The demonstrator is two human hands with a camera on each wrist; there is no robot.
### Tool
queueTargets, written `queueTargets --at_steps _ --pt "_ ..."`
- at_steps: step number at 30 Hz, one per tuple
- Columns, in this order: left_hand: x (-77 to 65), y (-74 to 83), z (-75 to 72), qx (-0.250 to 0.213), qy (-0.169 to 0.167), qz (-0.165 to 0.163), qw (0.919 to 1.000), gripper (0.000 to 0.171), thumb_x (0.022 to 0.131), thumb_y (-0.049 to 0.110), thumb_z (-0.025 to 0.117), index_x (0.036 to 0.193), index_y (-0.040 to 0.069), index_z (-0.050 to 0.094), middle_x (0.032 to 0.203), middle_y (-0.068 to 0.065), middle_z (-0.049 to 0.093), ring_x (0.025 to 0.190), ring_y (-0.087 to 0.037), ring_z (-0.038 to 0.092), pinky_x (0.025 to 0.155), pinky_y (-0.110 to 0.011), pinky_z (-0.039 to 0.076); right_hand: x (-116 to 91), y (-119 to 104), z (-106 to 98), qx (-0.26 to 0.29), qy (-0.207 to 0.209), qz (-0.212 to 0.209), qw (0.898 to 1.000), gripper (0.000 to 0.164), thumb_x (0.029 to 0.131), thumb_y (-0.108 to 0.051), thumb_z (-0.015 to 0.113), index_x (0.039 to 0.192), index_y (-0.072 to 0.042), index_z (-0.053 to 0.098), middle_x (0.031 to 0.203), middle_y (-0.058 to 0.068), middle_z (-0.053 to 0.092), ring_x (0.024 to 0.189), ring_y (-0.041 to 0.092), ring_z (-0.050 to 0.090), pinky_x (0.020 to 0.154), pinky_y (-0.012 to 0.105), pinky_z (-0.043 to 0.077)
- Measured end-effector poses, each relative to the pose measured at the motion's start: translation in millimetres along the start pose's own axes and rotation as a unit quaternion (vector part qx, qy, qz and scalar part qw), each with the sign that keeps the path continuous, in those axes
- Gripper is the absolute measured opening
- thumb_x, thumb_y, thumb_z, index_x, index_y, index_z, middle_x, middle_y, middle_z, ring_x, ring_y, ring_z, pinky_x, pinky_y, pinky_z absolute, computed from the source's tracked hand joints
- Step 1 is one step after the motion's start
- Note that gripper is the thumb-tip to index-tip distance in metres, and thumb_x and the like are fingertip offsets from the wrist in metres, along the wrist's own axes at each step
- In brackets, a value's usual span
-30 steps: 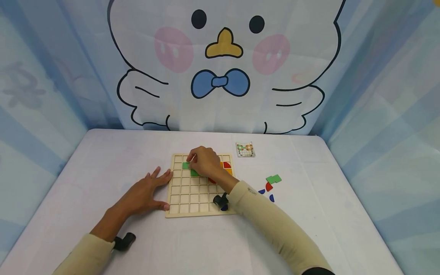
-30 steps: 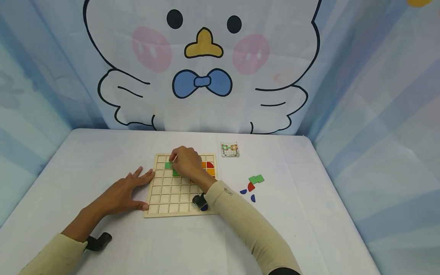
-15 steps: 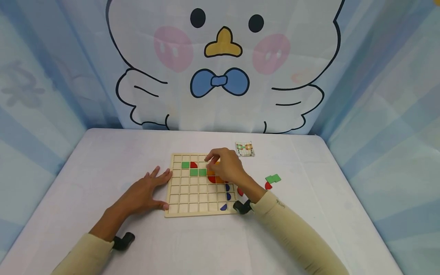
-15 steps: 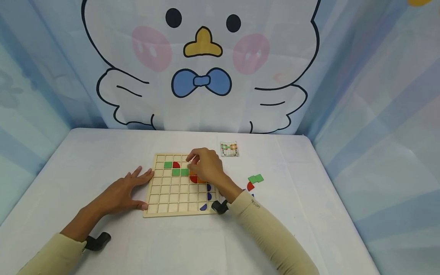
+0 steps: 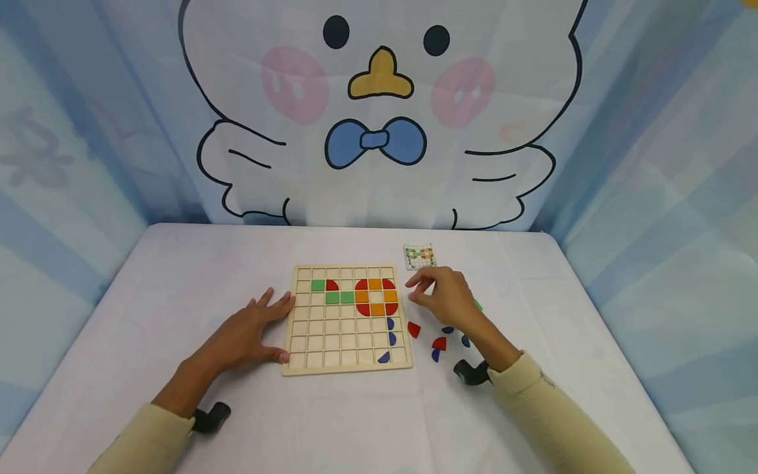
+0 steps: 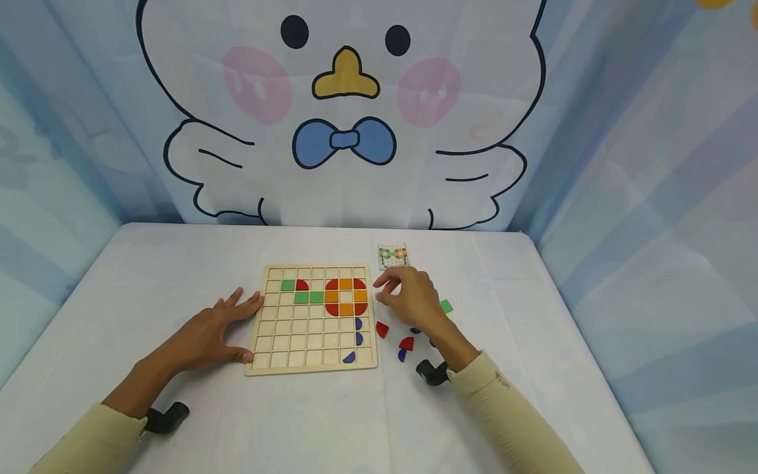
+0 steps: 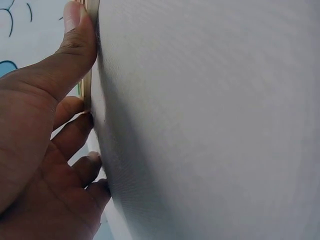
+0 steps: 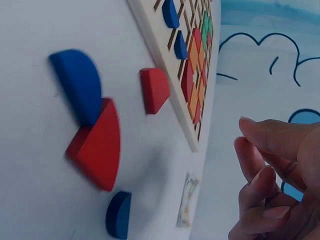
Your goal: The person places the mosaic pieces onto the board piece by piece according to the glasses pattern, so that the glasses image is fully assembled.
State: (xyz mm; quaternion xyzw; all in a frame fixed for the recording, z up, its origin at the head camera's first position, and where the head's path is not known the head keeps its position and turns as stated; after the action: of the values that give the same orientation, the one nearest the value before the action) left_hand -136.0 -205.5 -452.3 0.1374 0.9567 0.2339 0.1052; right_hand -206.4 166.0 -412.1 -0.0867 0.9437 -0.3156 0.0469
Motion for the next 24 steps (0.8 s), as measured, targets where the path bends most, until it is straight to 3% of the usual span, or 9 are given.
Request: queueTargets --at_steps 12,18,24 --pt "-0.3 -4.0 1.8 0.0 0.007 0.009 0.9999 0.113 0.073 0.051 0.094 0.165 0.015 0.038 0.172 -0.025 0.031 0.147 -0.071 0.029 0.116 -0.077 0.036 -22 48 -21 -0.004 -0.02 0.069 0.997 0.02 0.095 -0.013 0.081 0.115 -0.014 0.079 0.09 0.004 0.07 0.064 0.022 0.065 0.06 0.029 0.057" --pt "-0.2 -4.9 2.2 -0.003 0.007 0.015 0.9999 0.113 0.074 0.052 0.093 0.165 0.014 0.039 0.172 -0.024 0.031 0.147 -0.072 0.029 0.116 -0.077 0.036 -30 70 -31 -0.033 -0.024 0.056 0.998 0.02 0.092 -0.016 0.084 0.112 -0.016 0.08 0.085 -0.001 0.073 0.083 0.018 0.066 0.074 0.03 0.051" --pt "0.3 -6.4 2.7 -0.003 0.01 0.021 0.9997 0.113 0.074 0.053 0.093 0.165 0.015 0.039 0.172 -0.022 0.032 0.147 -0.071 0.029 0.116 -0.077 0.036 -37 87 -36 -0.065 -0.027 0.04 0.997 0.022 0.088 -0.017 0.087 0.11 -0.02 0.081 0.087 -0.003 0.072 0.096 0.021 0.063 0.082 0.04 0.05"
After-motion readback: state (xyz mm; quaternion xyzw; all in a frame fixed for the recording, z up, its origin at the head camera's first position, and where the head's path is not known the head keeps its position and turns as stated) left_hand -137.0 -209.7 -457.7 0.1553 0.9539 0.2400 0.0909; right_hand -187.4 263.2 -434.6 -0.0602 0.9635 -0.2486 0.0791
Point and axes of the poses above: each hand's wrist, its own x-axis towards the middle knuckle, its own z-axis out of the palm, y = z × x, the point moved 1 cm from there along x, towards the middle knuckle
